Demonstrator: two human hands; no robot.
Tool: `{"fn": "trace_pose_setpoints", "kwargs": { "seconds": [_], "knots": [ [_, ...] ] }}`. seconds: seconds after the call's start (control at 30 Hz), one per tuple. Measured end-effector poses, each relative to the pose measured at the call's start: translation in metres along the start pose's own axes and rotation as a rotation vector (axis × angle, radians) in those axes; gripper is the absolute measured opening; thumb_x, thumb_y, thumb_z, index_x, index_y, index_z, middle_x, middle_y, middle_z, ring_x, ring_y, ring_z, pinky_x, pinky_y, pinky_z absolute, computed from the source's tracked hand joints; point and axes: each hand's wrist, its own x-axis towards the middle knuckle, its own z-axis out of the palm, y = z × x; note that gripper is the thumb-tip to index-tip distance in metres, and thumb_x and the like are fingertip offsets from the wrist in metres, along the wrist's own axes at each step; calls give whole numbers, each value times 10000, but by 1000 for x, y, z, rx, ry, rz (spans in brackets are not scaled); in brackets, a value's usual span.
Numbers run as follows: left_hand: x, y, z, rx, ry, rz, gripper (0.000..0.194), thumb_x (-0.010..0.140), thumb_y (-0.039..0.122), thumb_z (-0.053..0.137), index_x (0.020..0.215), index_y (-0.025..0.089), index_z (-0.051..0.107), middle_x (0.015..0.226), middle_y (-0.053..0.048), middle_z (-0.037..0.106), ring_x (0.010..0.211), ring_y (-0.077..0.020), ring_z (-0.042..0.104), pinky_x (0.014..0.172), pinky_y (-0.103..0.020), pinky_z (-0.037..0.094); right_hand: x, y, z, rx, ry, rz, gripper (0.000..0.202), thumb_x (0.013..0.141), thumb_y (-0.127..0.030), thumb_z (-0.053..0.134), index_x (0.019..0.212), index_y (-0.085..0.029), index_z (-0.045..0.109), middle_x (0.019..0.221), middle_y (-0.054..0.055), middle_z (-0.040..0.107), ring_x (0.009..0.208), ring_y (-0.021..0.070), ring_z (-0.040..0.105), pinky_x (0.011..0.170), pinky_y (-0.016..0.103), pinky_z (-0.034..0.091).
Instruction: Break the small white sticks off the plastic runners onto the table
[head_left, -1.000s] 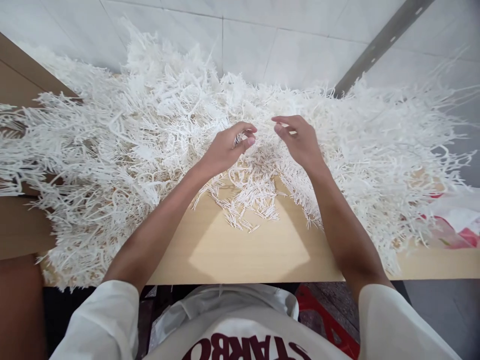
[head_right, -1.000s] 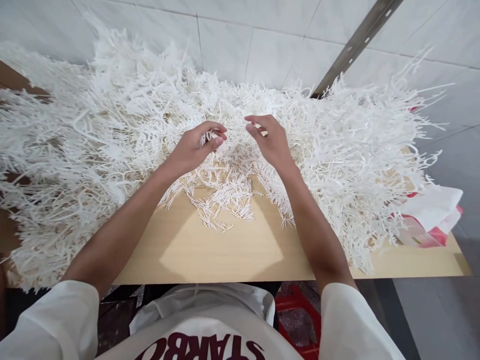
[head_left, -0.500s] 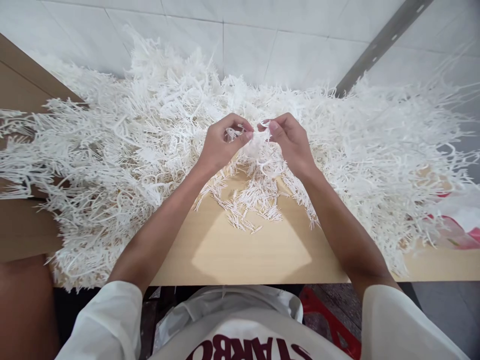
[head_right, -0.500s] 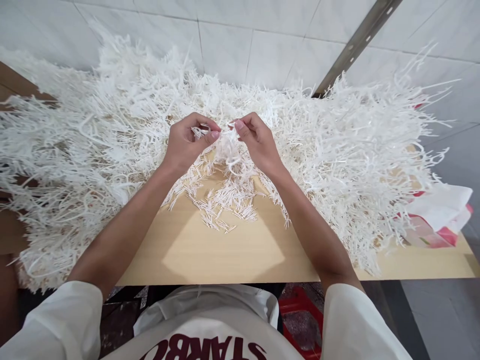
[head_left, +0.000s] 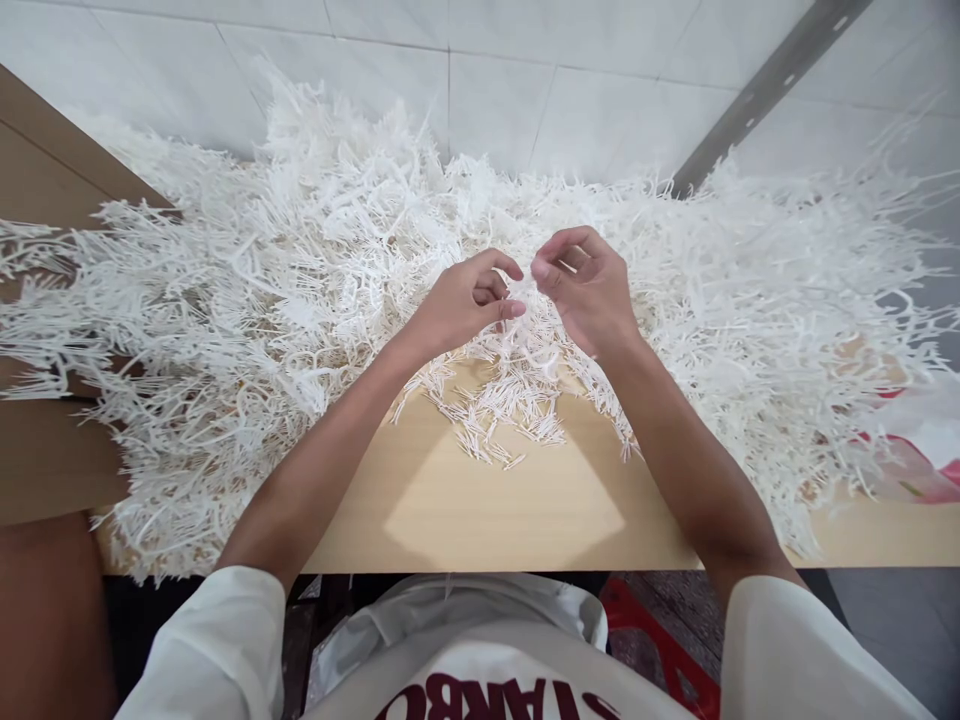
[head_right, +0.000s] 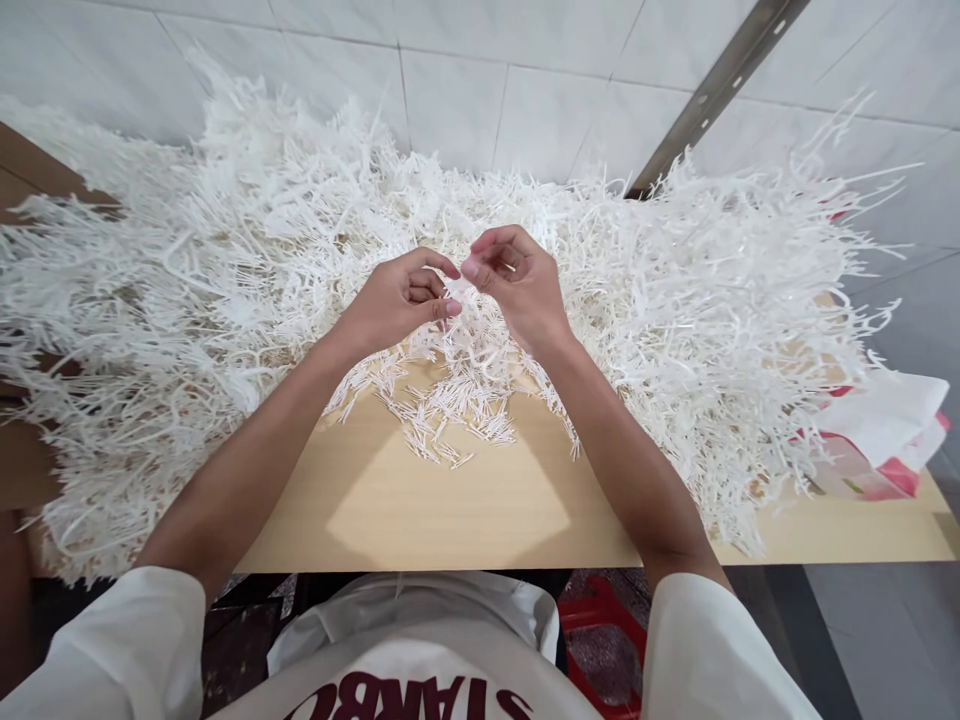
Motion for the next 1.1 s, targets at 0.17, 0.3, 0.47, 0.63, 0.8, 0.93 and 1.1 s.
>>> {"fn": "trace_pose_setpoints", "kwargs": {
  "seconds": [0.17, 0.3, 0.47, 0.63, 0.8, 0.93, 1.1],
  "knots": [
    [2, -6, -1, 31, 130, 27, 414, 790, 435, 670, 1086, 244, 451, 804, 28, 635, 621, -69, 629, 616, -214, 511, 2, -9, -7, 18, -105, 78, 373, 812, -596, 577, 1027, -292, 578, 991, 21, 621, 863, 137, 613, 706, 295, 530],
    [2, -4, -4, 62, 159, 74, 323, 805, 353, 660, 1044, 236, 477, 855, 14, 634, 626, -59, 599, 623, -216, 510, 1, -9, -9, 1, -242, 97, 384, 734, -535, 699, 960, -239, 605, 949, 24, 639, 826, 135, 612, 709, 300, 534],
    [3, -3, -2, 36, 171, 45, 184, 813, 208, 601, 986, 218, 538, 802, 17, 594, 675, -72, 583, 661, -239, 510, 2, -1, -11, 18, -136, 29, 294, 735, -484, 721, 841, -245, 585, 804, -10, 609, 754, 125, 602, 714, 306, 540],
    [4, -4, 2, -21, 135, 19, 50, 837, 185, 545, 851, 202, 501, 823, 4, 583, 710, -72, 553, 669, -236, 492, 2, 2, -9, -15, -40, -34, 312, 783, -539, 650, 928, -274, 568, 909, -7, 612, 810, 124, 621, 733, 302, 554],
    [3, -3, 4, 90, 196, 52, 80, 837, 254, 563, 877, 208, 511, 835, 10, 589, 670, -68, 519, 609, -227, 441, 0, -4, -5, 8, -58, -4, 358, 829, -588, 559, 980, -265, 594, 911, 2, 628, 796, 115, 642, 739, 286, 547],
    [0, -1, 6, 199, 236, 101, 154, 829, 352, 606, 862, 216, 541, 777, 19, 592, 640, -75, 506, 603, -238, 420, -2, -11, -2, -63, -136, 69, 397, 843, -605, 521, 925, -234, 635, 819, 8, 658, 687, 107, 627, 645, 268, 517],
    [0, -5, 6, 276, 262, 126, 265, 828, 482, 606, 923, 235, 583, 797, 12, 638, 660, -89, 525, 621, -241, 427, -4, -12, -3, -258, -83, -64, 296, 822, -541, 596, 829, -249, 643, 788, -2, 664, 721, 130, 601, 670, 289, 492]
  ]
}}
